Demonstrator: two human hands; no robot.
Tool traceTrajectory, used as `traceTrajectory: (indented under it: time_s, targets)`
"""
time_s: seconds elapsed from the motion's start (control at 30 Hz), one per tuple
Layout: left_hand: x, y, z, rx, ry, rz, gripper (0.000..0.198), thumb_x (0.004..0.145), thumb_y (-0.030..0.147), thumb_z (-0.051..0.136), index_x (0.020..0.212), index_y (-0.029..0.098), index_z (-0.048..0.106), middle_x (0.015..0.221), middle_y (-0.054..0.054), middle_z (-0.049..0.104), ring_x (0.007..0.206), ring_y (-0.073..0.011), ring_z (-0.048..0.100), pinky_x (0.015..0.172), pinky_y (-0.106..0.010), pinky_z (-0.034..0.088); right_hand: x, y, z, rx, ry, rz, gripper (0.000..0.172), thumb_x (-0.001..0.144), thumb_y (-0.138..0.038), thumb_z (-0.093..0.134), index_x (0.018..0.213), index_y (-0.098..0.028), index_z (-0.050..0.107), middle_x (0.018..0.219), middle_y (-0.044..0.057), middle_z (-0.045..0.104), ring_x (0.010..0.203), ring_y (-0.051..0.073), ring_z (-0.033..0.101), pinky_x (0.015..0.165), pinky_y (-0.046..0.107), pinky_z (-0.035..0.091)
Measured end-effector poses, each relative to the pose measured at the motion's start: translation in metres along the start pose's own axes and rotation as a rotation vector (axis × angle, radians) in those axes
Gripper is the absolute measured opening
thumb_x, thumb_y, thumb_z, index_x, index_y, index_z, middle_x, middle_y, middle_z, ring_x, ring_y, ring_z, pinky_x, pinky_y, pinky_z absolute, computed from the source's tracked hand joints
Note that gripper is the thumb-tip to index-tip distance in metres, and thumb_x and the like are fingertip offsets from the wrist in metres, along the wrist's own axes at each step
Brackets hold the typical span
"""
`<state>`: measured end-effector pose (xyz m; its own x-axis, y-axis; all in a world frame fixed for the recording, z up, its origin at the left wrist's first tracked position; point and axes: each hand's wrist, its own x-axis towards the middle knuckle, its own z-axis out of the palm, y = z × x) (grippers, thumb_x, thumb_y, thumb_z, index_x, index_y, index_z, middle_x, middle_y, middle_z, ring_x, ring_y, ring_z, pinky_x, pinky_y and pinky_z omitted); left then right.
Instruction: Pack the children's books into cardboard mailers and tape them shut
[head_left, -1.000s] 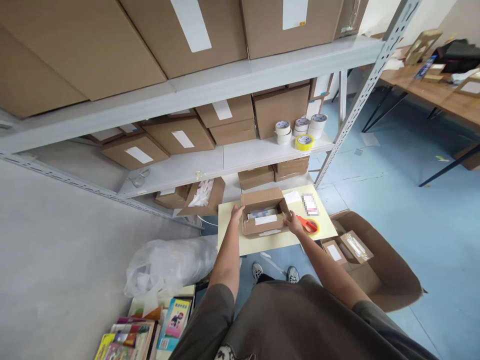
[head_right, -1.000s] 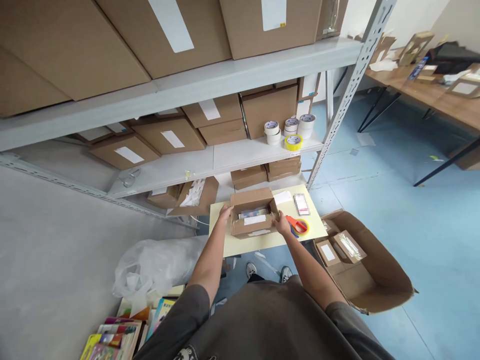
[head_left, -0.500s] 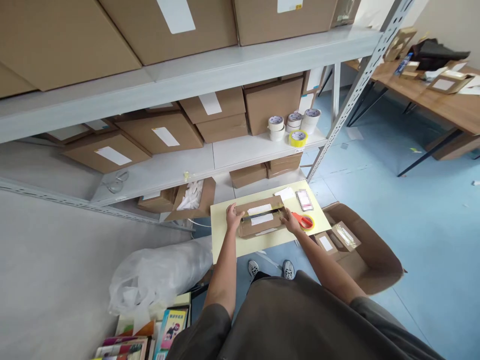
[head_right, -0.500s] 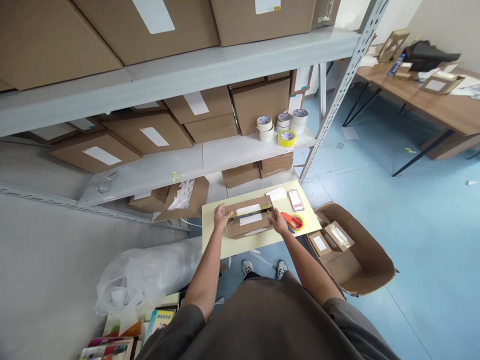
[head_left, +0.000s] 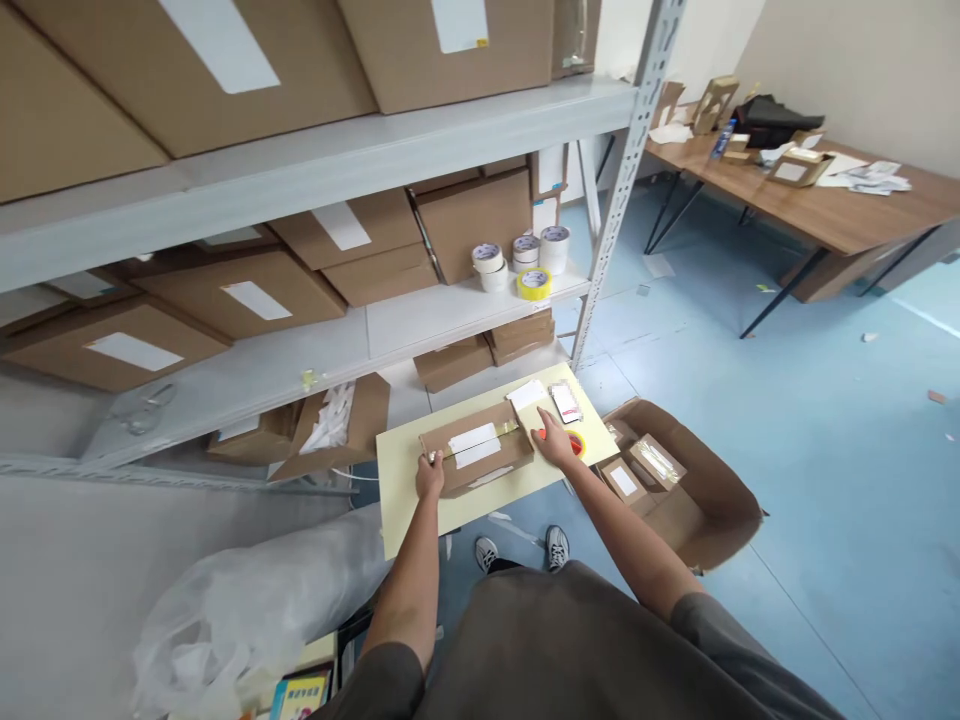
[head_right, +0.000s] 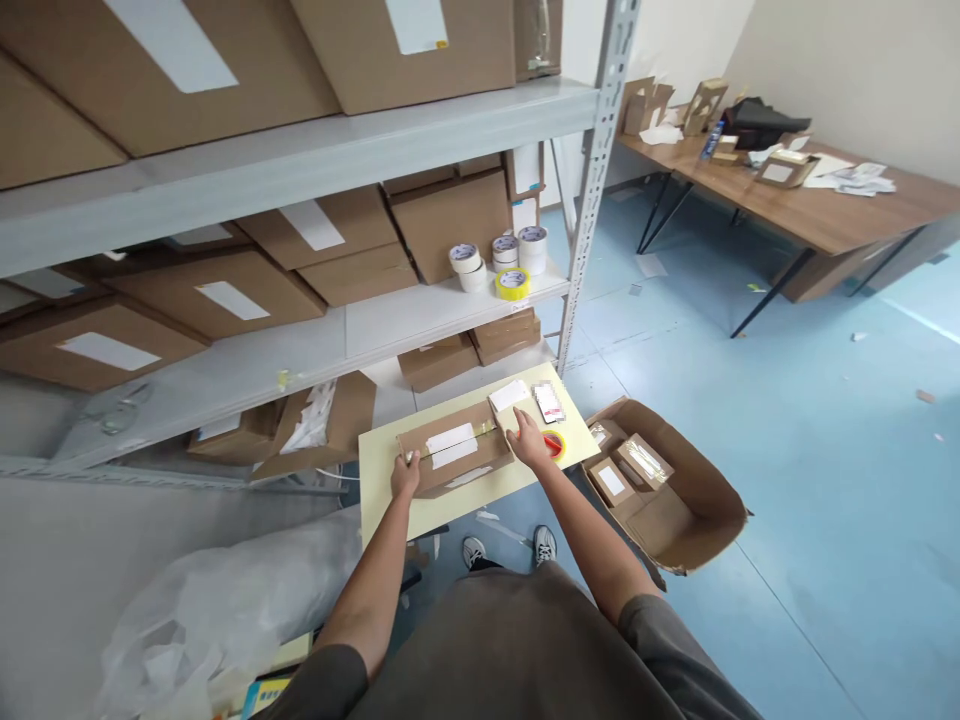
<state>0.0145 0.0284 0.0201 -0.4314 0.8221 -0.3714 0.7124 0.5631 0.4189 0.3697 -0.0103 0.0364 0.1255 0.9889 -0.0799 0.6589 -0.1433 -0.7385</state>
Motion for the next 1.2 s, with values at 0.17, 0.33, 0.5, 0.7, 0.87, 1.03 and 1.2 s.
traceTrajectory:
  time_s: [0.17,0.33,0.5,0.7,0.87,1.03,1.2]
  targets:
    - [0.001,0.003,0.004,0.074,0.081,0.004,0.051,0.103,0.062,0.047,0.129,0.021,0.062,0.123,-0.018,0.077,0.112,-0.0369,0.074,0.088,-0.043,0.056,0.01,0.035,-0.032,-0.172,0.017,-0.044,0.071,0.099,-0.03,0.057,0.166,-0.019,0.038,0.164,0.017,0.048,0.151,0.03,0.045,0.124,0.046,0.04]
    - [-0.001,0.005,0.007,0.12,0.132,-0.007,0.055,0.101,0.066,0.046,0.125,0.019,0.063,0.125,-0.02,0.075,0.115,-0.0389,0.072,0.092,-0.045,0.056,0.005,0.07,-0.029,-0.289,-0.142,0.069,0.055,0.101,-0.034,0.061,0.152,-0.015,0.055,0.15,0.019,0.059,0.138,0.03,0.055,0.111,0.037,0.047]
    - [0.0,0.006,0.007,0.146,0.143,-0.019,0.052,0.101,0.065,0.048,0.122,0.02,0.064,0.123,-0.019,0.076,0.115,-0.0388,0.072,0.093,-0.046,0.056,-0.001,0.084,0.01,-0.334,-0.324,0.215,0.036,0.101,-0.04,0.067,0.126,-0.014,0.064,0.129,0.019,0.072,0.122,0.03,0.067,0.095,0.031,0.05]
    - [-0.005,0.007,0.005,0.154,0.142,-0.019,0.052,0.101,0.066,0.046,0.12,0.021,0.065,0.12,-0.018,0.077,0.111,-0.0381,0.073,0.089,-0.045,0.056,-0.019,0.09,0.048,-0.356,-0.222,0.41,0.056,0.096,-0.03,0.072,0.142,-0.01,0.048,0.129,0.022,0.072,0.121,0.03,0.069,0.095,0.032,0.049]
    - [-0.011,0.01,0.003,0.108,0.109,-0.035,0.053,0.102,0.067,0.044,0.123,0.022,0.064,0.119,-0.017,0.078,0.109,-0.0366,0.073,0.087,-0.042,0.055,-0.029,0.091,0.04,-0.39,-0.206,0.505,0.036,0.095,-0.02,0.066,0.129,-0.007,0.064,0.125,0.026,0.074,0.122,0.035,0.07,0.101,0.04,0.05]
    - [-0.012,0.007,0.003,0.022,0.093,-0.033,0.051,0.102,0.063,0.048,0.125,0.021,0.063,0.12,-0.018,0.078,0.111,-0.0375,0.073,0.087,-0.042,0.054,-0.022,0.078,0.011,-0.326,-0.253,0.443,0.041,0.103,-0.034,0.058,0.135,-0.01,0.062,0.123,0.023,0.075,0.112,0.038,0.074,0.093,0.043,0.055]
    - [-0.014,0.006,0.006,-0.066,0.069,-0.03,0.05,0.102,0.061,0.049,0.128,0.021,0.064,0.119,-0.02,0.077,0.111,-0.0389,0.072,0.086,-0.043,0.053,-0.009,0.029,-0.019,-0.255,-0.148,0.225,0.052,0.106,-0.046,0.048,0.144,-0.012,0.053,0.13,0.025,0.071,0.118,0.039,0.071,0.093,0.045,0.055]
